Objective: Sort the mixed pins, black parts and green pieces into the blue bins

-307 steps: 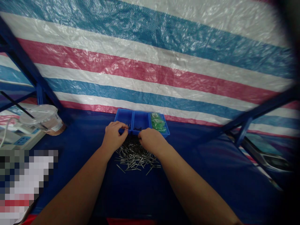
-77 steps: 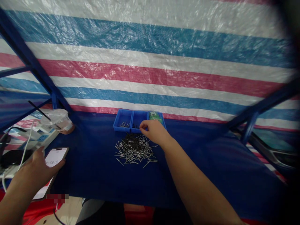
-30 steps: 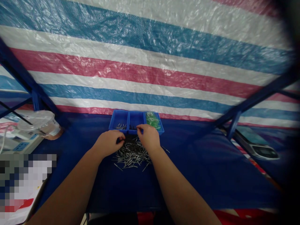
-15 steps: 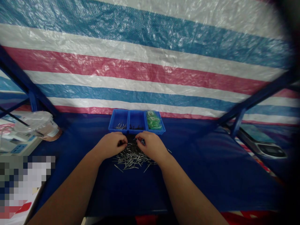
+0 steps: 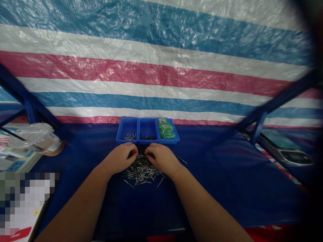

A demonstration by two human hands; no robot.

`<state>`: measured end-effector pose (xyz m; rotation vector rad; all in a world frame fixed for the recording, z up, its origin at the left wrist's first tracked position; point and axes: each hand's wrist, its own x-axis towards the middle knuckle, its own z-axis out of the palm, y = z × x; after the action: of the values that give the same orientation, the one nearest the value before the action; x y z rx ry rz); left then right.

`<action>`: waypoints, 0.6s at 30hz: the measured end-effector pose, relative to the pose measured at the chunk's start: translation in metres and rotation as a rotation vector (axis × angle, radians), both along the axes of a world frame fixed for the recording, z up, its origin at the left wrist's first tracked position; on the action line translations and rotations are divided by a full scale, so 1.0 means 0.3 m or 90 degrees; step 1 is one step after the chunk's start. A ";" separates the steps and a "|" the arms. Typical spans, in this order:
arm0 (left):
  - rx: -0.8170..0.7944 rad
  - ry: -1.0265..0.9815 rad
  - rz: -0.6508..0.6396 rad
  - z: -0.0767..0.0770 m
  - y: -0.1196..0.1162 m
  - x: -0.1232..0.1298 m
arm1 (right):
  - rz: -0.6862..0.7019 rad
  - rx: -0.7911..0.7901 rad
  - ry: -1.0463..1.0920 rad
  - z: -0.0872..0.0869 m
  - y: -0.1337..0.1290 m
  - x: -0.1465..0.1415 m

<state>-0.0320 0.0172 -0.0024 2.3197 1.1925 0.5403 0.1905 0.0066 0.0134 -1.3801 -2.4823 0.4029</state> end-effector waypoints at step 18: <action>-0.087 -0.056 0.052 -0.005 0.003 0.017 | -0.303 0.167 0.158 -0.027 0.063 -0.058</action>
<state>-0.0268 0.0181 -0.0039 2.1198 1.2469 0.5652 0.1731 0.0255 0.0051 -1.6282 -1.8551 0.1272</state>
